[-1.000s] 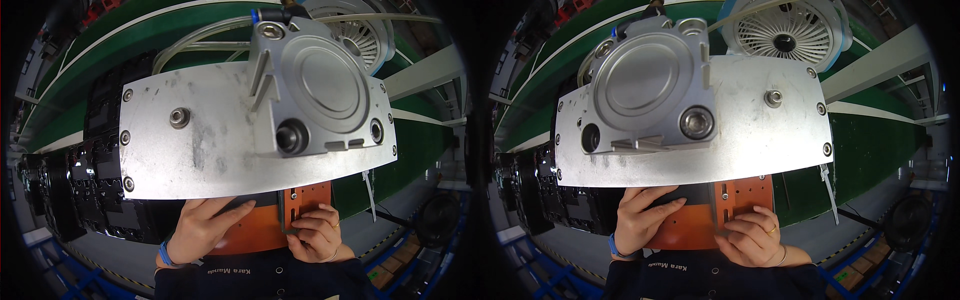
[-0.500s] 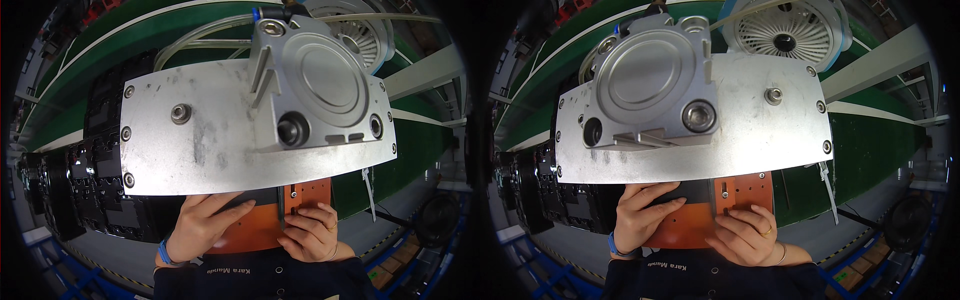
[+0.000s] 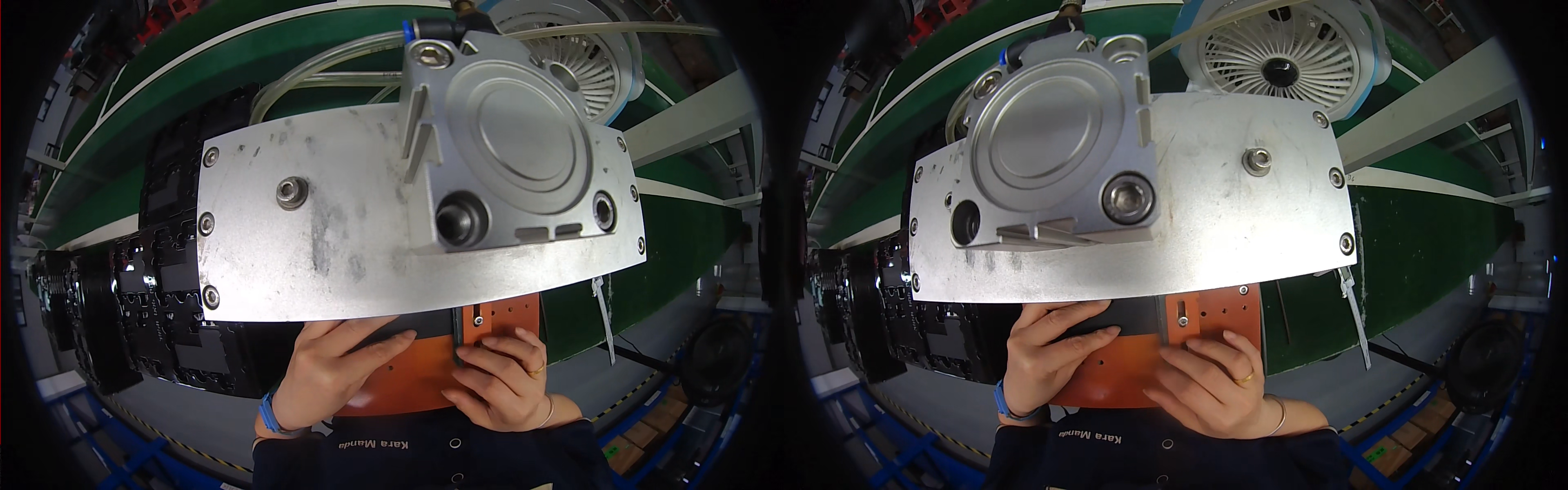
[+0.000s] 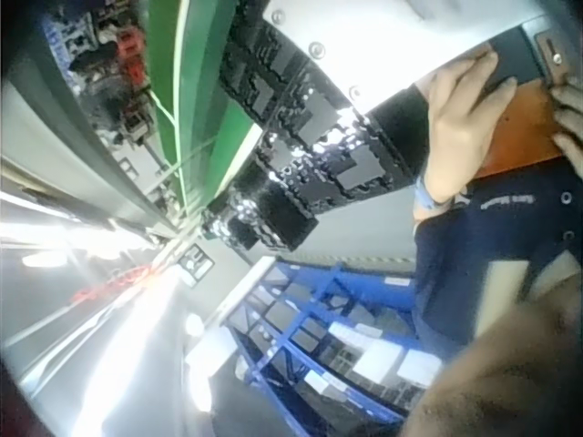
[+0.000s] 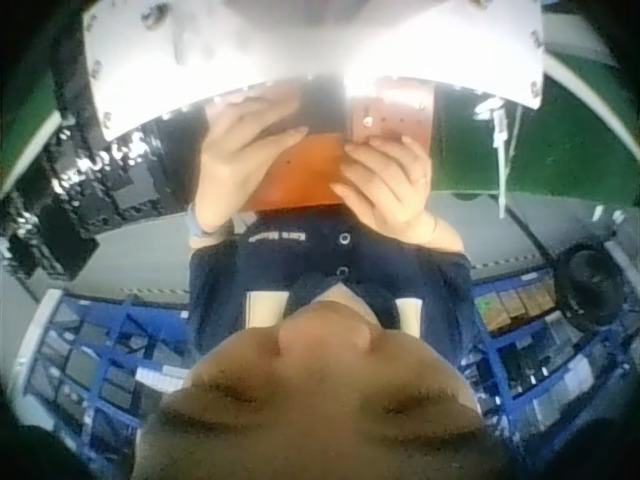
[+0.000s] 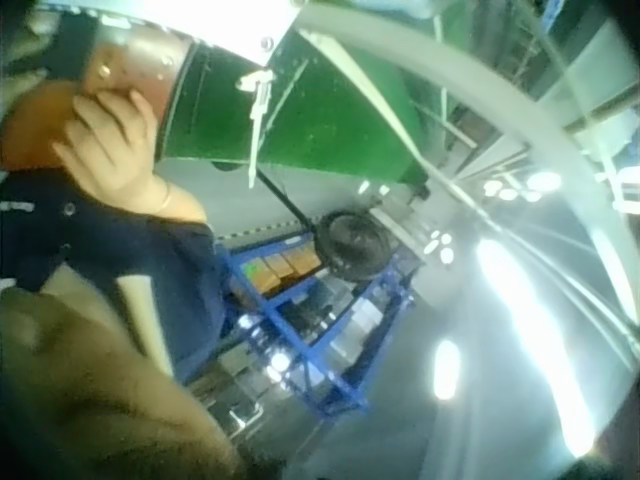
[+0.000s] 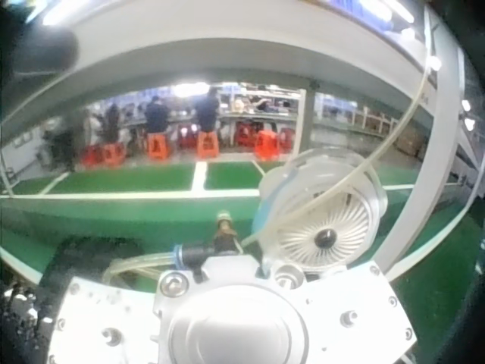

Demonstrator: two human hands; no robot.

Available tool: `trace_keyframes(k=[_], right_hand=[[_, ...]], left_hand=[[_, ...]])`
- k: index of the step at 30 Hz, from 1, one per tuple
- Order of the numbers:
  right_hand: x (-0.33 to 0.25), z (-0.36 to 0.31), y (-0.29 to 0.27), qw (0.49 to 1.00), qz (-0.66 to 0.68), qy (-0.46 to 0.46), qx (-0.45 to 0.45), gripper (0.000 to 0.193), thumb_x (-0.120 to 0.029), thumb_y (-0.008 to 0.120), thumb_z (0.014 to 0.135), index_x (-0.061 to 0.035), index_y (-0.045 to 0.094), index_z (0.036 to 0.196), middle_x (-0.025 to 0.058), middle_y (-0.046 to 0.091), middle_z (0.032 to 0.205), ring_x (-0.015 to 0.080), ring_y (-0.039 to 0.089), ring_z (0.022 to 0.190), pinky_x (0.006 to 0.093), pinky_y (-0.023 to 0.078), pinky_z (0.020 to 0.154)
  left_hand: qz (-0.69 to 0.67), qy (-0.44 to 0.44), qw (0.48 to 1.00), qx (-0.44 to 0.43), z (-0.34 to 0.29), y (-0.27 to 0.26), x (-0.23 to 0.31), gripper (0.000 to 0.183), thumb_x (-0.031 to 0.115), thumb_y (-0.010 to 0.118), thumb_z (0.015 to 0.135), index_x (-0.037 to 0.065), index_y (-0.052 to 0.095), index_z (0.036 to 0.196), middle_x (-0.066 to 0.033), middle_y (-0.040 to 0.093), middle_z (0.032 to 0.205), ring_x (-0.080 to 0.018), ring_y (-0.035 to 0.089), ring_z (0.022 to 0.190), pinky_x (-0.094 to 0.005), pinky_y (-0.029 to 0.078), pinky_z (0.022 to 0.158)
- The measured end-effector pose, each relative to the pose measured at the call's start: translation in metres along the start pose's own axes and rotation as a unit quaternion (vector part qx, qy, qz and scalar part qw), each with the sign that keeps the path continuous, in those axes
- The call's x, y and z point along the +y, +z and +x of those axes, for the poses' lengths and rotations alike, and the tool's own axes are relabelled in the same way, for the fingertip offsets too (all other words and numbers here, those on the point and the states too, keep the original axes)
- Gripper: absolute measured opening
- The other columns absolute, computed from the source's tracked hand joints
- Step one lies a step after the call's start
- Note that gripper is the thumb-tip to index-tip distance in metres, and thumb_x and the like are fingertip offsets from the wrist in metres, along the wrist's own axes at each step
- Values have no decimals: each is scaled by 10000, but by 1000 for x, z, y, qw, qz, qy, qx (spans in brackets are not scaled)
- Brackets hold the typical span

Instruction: Assembling plastic components using a pneumatic press and measuring dimensions with a digital caliper on a factory production line.

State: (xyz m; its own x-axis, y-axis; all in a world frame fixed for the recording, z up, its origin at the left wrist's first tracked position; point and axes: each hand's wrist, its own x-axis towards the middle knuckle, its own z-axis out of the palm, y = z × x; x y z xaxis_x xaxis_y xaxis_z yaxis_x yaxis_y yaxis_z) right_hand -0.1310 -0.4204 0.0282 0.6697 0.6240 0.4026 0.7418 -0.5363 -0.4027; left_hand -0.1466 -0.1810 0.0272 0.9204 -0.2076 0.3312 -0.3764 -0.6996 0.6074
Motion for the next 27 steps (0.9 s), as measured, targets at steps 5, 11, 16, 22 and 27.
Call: trace_keyframes(k=[5, 11, 16, 22, 27], right_hand=[[-7, 22, 1, 989, -116, -29, -86, 442, -397, 713, 776, -145, 695, 1138, -29, 612, 1275, 174, 474, 1220, 481, 219, 1127], [-7, 21, 8, 985, -135, -8, -107, 460, -419, 708, 778, -142, 695, 1145, -31, 610, 1260, 177, 474, 1222, 502, 218, 1121], [-8, 21, 10, 984, -143, -11, -102, 466, -432, 703, 779, -141, 696, 1143, -31, 613, 1249, 172, 486, 1210, 503, 227, 1117], [-7, 21, 11, 985, -142, -13, -102, 486, -431, 706, 779, -123, 692, 1155, -19, 625, 1243, 191, 490, 1196, 509, 209, 1122], [-9, 21, 12, 984, -150, -11, -91, 442, -428, 688, 795, -139, 704, 1129, -29, 618, 1249, 161, 508, 1189, 491, 235, 1125]], left_hand=[[-1, -13, 1000, -2, -3, 0, -1, 356, 34, 713, 628, 89, 761, 976, -95, 682, 1068, -239, 647, 975, -327, 536, 837], [-25, -14, 999, -15, -4, -1, -1, 432, -17, 707, 597, 78, 748, 1017, -114, 676, 1059, -263, 661, 996, -370, 544, 863], [-13, -3, 1000, -13, -5, -2, -2, 470, -27, 700, 585, 74, 738, 1043, -115, 668, 1068, -266, 661, 996, -373, 544, 861], [-18, 0, 1000, -12, -2, -2, -3, 470, -26, 693, 581, 60, 733, 1041, -121, 664, 1056, -272, 665, 972, -362, 548, 843], [-25, -1, 1000, -10, -2, -3, 0, 459, -23, 692, 574, 46, 734, 1026, -132, 664, 1065, -281, 667, 949, -355, 553, 819]])
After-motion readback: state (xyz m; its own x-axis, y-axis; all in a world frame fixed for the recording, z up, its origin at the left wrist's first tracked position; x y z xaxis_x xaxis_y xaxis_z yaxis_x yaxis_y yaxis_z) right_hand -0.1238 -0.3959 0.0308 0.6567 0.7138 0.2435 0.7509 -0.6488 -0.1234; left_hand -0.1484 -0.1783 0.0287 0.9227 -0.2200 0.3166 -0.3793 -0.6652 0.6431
